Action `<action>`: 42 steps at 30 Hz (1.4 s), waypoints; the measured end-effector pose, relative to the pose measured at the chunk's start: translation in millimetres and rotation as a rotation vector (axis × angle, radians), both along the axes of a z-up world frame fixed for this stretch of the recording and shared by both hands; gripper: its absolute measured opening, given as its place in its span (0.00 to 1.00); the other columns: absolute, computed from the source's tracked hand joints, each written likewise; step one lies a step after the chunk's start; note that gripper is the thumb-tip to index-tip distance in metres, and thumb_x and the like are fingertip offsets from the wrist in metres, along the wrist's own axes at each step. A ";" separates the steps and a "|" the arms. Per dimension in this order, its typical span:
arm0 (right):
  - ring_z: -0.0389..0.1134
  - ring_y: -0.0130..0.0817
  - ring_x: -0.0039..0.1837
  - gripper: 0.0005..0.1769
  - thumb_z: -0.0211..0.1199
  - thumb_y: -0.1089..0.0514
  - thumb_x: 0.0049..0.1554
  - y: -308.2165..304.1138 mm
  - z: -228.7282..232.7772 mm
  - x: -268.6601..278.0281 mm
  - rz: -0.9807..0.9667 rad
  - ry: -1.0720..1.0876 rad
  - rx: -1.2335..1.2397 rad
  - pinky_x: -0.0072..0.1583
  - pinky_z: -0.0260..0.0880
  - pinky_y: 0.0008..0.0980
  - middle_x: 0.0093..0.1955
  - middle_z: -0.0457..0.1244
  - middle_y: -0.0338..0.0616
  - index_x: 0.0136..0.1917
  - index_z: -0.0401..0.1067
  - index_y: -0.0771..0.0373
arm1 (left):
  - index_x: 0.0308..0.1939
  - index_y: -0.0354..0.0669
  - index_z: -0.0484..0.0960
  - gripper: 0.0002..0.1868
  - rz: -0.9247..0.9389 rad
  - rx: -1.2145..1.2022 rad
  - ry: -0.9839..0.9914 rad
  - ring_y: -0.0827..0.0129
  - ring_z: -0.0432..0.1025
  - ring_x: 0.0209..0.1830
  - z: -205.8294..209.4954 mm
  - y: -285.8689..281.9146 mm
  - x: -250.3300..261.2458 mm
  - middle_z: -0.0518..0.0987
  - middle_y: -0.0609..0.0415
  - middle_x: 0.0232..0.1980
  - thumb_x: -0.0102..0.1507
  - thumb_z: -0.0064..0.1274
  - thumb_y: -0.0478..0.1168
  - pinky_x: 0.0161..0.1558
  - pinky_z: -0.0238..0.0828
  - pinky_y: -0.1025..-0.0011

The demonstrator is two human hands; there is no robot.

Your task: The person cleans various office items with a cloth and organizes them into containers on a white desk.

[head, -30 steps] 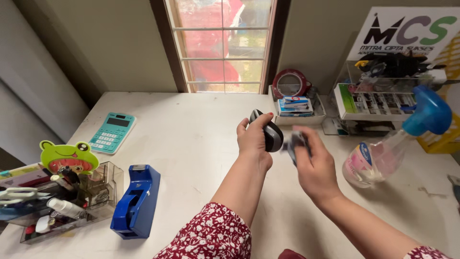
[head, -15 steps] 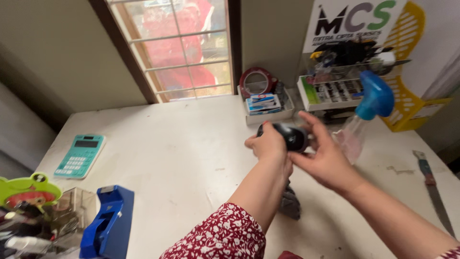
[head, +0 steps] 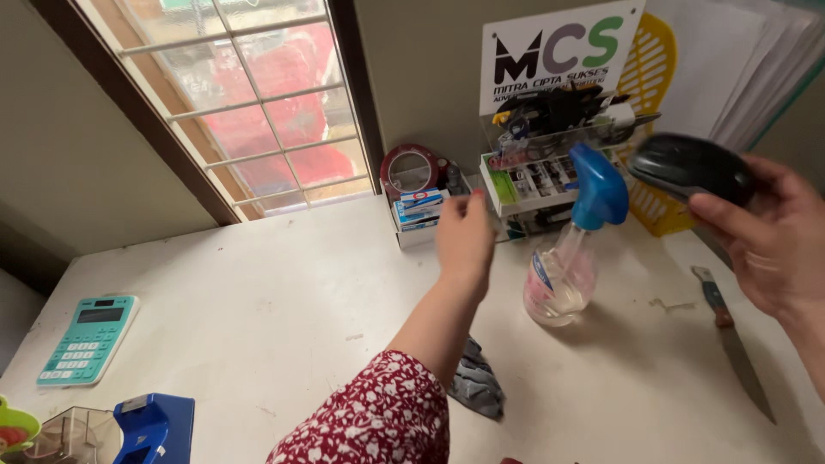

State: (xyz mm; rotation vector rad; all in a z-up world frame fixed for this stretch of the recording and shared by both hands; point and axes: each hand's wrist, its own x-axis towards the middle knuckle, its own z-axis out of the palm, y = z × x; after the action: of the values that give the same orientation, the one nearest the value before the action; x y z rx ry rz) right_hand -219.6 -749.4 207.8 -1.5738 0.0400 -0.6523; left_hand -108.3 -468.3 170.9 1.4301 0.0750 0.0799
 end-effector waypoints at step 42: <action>0.69 0.35 0.53 0.16 0.60 0.65 0.59 -43.2 -219.4 244.7 0.108 0.656 0.191 0.54 0.68 0.36 0.56 0.66 0.45 0.62 0.69 0.63 | 0.61 0.40 0.78 0.27 -0.375 0.531 -0.001 0.42 0.76 0.56 -175.5 -95.8 115.5 0.81 0.34 0.54 0.56 0.47 0.36 0.56 0.72 0.58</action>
State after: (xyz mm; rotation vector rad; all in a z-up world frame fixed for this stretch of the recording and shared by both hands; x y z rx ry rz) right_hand 25.1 -792.6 -11.6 -1.5316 0.4875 -0.0245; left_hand 7.2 -564.1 -4.6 1.9501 -0.2321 -0.2248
